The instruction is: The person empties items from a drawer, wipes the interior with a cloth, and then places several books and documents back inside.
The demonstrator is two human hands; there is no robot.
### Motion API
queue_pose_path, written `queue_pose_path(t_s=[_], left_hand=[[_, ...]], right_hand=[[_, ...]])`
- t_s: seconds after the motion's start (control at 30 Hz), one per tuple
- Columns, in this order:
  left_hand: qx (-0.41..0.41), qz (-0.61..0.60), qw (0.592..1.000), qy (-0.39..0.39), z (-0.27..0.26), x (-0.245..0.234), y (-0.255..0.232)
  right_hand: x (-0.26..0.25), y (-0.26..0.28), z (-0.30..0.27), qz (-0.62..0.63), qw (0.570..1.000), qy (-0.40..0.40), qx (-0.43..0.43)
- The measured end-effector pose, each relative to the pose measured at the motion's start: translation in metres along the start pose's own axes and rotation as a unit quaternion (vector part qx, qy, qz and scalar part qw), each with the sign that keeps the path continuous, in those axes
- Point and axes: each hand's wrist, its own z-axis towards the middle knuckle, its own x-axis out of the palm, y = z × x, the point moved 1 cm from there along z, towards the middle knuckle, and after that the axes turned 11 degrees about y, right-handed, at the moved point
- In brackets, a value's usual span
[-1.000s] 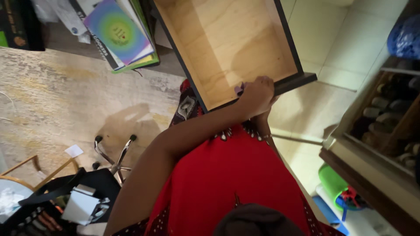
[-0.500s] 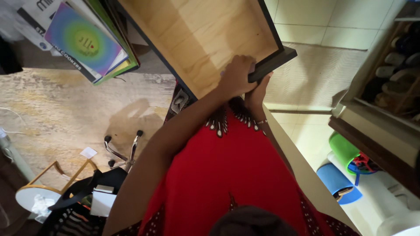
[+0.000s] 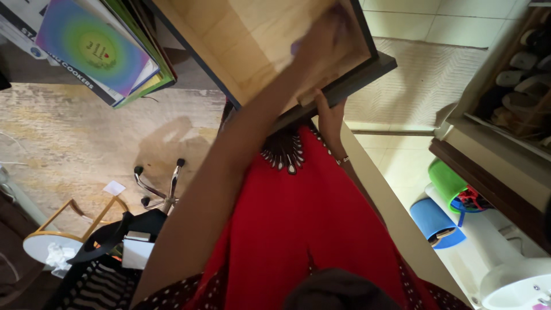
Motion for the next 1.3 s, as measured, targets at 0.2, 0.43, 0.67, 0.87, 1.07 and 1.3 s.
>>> queue_pose_path(t_s=[0.2, 0.43, 0.67, 0.87, 1.07, 1.3], left_hand=[[-0.020, -0.093, 0.975, 0.202, -0.064, -0.005, 0.009], [-0.044, 0.363, 0.855, 0.367, -0.120, -0.016, 0.124], [-0.029, 0.523, 0.790, 0.319, -0.127, -0.064, 0.077], [-0.070, 0.428, 0.900, 0.034, -0.185, -0.198, -0.037], [0.043, 0.225, 0.946, -0.229, -0.253, -0.212, -0.026], [-0.012, 0.254, 0.904, -0.343, -0.235, -0.177, 0.019]], right_hand=[[0.001, -0.008, 0.001, -0.006, 0.999, -0.025, -0.047], [0.010, 0.005, 0.002, 0.050, 0.995, -0.019, -0.081], [0.008, -0.022, 0.015, 0.121, 0.990, -0.062, -0.046], [0.004, 0.032, -0.003, 0.108, 0.982, -0.026, 0.153], [-0.039, 0.059, 0.014, -0.214, 0.936, -0.224, -0.168], [-0.042, 0.118, 0.073, -0.493, 0.835, -0.066, -0.237]])
